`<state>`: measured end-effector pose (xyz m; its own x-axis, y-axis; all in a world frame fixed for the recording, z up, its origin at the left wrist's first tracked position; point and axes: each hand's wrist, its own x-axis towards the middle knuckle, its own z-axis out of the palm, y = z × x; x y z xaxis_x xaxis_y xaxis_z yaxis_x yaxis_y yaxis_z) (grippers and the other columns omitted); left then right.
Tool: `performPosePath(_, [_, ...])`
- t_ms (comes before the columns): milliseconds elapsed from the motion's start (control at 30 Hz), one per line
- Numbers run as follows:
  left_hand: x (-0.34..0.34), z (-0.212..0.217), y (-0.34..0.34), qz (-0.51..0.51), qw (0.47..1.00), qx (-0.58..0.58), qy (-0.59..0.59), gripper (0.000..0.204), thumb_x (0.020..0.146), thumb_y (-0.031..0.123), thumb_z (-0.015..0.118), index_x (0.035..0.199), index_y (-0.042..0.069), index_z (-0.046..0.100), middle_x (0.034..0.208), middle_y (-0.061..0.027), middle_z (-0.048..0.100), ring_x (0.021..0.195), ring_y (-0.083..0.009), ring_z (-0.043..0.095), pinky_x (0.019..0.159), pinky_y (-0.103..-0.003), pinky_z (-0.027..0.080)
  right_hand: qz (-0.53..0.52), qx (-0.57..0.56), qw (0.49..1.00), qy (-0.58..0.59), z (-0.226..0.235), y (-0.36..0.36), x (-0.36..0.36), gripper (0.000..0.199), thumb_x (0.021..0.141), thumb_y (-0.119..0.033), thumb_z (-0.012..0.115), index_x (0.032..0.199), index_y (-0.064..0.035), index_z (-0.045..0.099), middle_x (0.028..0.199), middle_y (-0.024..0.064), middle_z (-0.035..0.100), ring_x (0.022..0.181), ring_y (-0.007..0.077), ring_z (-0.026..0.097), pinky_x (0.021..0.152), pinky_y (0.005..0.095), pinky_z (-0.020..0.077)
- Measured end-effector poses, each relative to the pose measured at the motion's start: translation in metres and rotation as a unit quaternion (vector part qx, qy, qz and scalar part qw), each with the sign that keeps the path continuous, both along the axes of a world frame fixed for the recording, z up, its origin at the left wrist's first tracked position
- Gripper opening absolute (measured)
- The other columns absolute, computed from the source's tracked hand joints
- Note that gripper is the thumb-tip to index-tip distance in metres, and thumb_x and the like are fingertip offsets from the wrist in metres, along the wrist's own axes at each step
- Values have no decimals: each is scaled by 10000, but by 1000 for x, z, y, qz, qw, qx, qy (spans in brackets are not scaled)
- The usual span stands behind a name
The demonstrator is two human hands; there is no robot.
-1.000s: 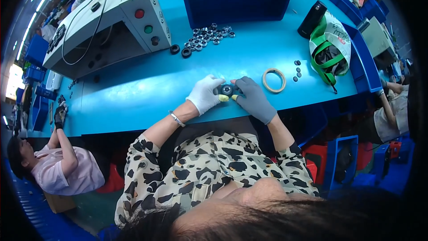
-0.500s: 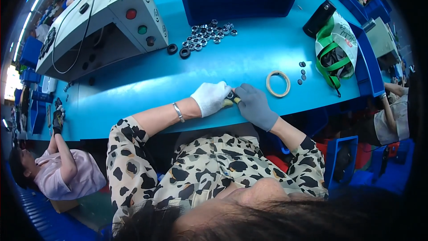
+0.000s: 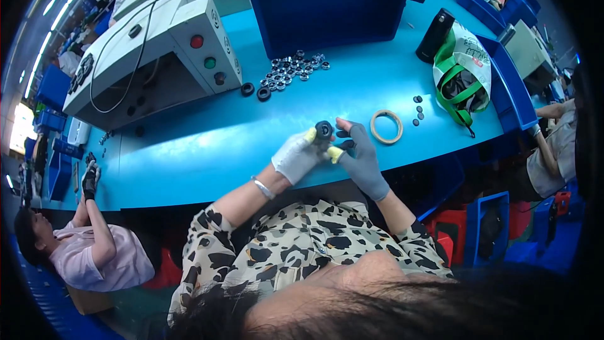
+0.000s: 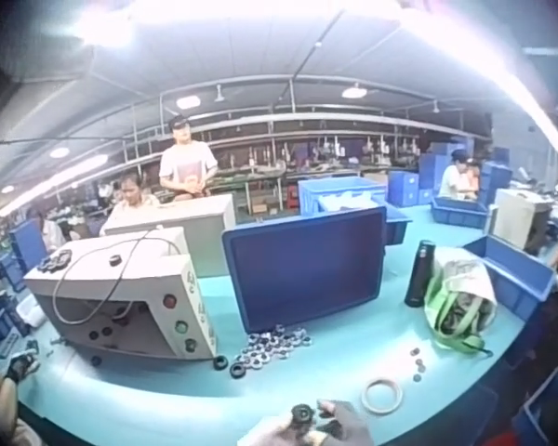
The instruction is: The person repeatedly assembles components by inserting small metal rings into black rubber rings by hand.
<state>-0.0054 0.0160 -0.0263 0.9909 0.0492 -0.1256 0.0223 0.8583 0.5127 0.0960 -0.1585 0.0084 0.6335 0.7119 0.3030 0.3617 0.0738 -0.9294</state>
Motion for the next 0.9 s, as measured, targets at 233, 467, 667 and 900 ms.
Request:
performPosePath(233, [-13, 19, -42, 12, 990, -134, 38, 483, 1041, 330, 606, 1404, 28, 505, 1273, -121, 627, 1186, -222, 612, 1061, -445, 481, -7, -38, 998, -49, 14, 0, -7, 409, 815, -66, 751, 1216, -24, 681, 1159, 103, 615, 1075, 253, 583, 817, 320, 540])
performPosePath(467, [-16, 25, -39, 70, 955, 249, 143, 281, 1025, 140, 615, 1223, -58, 646, 1028, -106, 695, 865, -165, 694, 730, -285, 584, 1, -56, 988, -147, 14, -6, -7, 455, 737, -13, 712, 1191, -22, 691, 1124, 116, 630, 1090, 280, 572, 841, 347, 534])
performPosePath(667, [-14, 23, -40, 66, 957, 239, 150, 278, 1007, 92, 599, 1226, -72, 645, 1036, -112, 702, 856, -172, 696, 719, -284, 581, -65, -7, 981, -180, -2, -10, -12, 511, 706, 18, 707, 1215, -27, 692, 1105, 127, 637, 1041, 317, 594, 871, 383, 522])
performPosePath(900, [-10, 16, -57, 129, 944, 261, 158, 234, 980, 53, 598, 1169, -57, 682, 1016, -89, 710, 841, -148, 692, 713, -268, 581, -121, -40, 924, -361, 10, -15, -25, 542, 713, 41, 725, 1253, 35, 678, 1051, 153, 653, 922, 319, 627, 767, 382, 527])
